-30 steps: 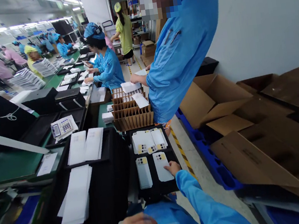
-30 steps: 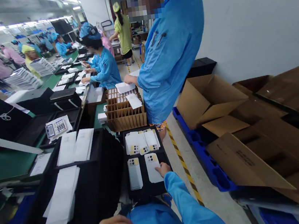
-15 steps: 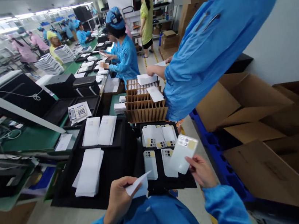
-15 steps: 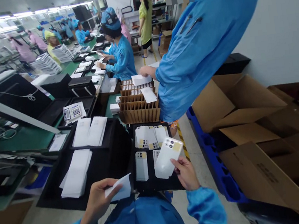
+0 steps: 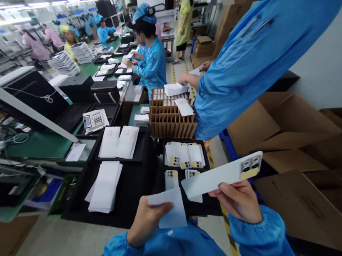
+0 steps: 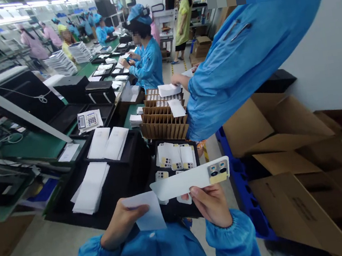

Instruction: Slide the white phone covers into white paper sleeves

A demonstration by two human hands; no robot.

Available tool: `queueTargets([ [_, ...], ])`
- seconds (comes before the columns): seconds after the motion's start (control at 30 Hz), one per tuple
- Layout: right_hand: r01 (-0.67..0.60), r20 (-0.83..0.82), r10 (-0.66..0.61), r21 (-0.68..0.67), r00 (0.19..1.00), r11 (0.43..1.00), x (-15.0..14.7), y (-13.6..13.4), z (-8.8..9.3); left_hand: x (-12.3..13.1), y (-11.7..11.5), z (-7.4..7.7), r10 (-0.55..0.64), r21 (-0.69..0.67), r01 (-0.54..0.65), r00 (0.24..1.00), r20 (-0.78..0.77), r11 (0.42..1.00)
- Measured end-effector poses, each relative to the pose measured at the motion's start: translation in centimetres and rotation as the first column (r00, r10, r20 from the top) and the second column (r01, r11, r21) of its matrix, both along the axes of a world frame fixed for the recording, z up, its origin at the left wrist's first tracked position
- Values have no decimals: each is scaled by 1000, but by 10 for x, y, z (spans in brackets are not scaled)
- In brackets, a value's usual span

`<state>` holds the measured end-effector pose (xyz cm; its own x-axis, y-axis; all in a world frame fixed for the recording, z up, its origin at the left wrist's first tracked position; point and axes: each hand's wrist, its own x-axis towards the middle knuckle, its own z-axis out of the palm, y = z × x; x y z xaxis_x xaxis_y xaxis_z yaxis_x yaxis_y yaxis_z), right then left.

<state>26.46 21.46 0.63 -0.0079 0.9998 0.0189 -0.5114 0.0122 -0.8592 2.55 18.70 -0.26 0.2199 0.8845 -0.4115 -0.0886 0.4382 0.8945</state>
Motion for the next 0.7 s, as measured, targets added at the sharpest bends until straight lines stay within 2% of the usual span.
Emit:
queueTargets([
  [0.17, -42, 14, 41, 39, 999, 998, -10, 6, 8, 5, -1, -2, 54, -4, -54, 998, 13, 999],
  [0.23, -152, 52, 147, 98, 988, 984, -11, 9, 6, 4, -3, -5, 44, 32, -45, 999, 13, 998],
  [0.33, -390, 108, 377, 143, 920, 910, -11, 12, -5, 0, -5, -6, -13, 76, 7, 997, 71, 997],
  [0.4, -454, 72, 448, 140, 891, 880, -10, 12, -13, -3, -6, -3, -43, 134, 34, 997, 71, 990],
  [0.5, -385, -6, 390, 150, 921, 911, -11, 13, -15, -4, -4, 3, -31, 255, 41, 999, -45, 966],
  [0.6, -227, -41, 231, 92, 972, 970, -15, 16, -2, -1, -3, 6, 64, 382, -8, 989, -134, 924],
  [0.7, -93, -20, 93, 15, 995, 996, -23, 20, 14, 3, -4, 7, 159, 508, -64, 976, -146, 859],
])
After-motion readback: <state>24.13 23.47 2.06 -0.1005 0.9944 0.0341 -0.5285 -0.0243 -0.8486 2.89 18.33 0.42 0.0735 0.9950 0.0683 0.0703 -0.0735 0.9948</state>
